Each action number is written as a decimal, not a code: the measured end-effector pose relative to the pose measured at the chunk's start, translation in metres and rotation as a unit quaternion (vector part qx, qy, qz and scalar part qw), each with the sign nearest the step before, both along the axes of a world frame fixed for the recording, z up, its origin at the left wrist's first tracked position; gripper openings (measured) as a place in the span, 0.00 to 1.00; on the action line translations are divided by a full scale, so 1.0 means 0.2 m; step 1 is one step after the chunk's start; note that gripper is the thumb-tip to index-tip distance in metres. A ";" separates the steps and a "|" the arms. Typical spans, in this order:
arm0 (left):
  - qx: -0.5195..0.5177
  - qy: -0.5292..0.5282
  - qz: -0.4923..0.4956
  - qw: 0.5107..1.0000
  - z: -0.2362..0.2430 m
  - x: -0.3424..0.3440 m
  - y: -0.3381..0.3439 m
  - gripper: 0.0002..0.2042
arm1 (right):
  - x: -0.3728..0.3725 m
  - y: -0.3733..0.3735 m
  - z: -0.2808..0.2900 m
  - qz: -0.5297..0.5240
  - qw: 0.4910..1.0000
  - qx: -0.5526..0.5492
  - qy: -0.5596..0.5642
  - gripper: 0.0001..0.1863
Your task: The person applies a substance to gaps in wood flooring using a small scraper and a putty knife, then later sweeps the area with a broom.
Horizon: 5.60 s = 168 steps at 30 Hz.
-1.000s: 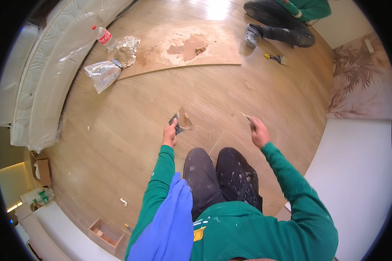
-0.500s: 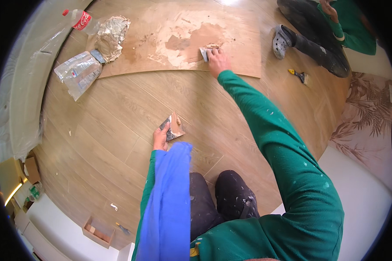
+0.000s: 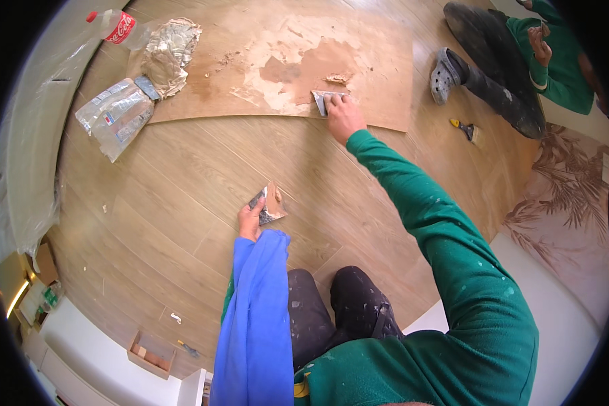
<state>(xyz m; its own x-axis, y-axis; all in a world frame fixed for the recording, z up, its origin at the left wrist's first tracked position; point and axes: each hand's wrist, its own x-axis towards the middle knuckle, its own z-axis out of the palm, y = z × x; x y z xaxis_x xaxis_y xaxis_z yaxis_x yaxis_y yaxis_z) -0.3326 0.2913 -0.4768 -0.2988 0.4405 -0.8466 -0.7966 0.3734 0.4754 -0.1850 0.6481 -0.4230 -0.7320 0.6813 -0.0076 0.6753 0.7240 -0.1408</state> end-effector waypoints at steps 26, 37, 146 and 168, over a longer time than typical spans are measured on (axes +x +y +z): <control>0.003 -0.013 -0.008 1.000 -0.03 -0.01 -0.02 0.13 | 0.20 0.05 0.57 -0.225 0.498 -0.665 0.509 0.19; 0.015 0.003 -0.017 1.000 -0.09 -0.01 -0.02 0.14 | 0.92 -1.74 1.14 -0.483 0.137 -0.701 0.506 0.30; 0.644 -0.400 -0.647 0.081 2.26 1.34 -2.76 0.22 | -0.10 -5.51 2.22 -0.525 0.007 0.355 0.774 0.20; 0.187 -0.315 -0.900 0.238 2.27 1.32 -2.66 0.16 | -0.10 -5.33 2.07 -0.898 0.312 0.242 0.192 0.40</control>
<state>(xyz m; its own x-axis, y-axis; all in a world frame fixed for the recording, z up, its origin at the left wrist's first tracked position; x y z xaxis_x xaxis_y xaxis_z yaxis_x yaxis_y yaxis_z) -0.0694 -0.2415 -0.0229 0.7927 -0.5440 -0.2750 0.5348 0.4041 0.7421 -0.2047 -0.4169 -0.0085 0.9514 -0.1522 0.2678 0.0532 -0.7752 -0.6295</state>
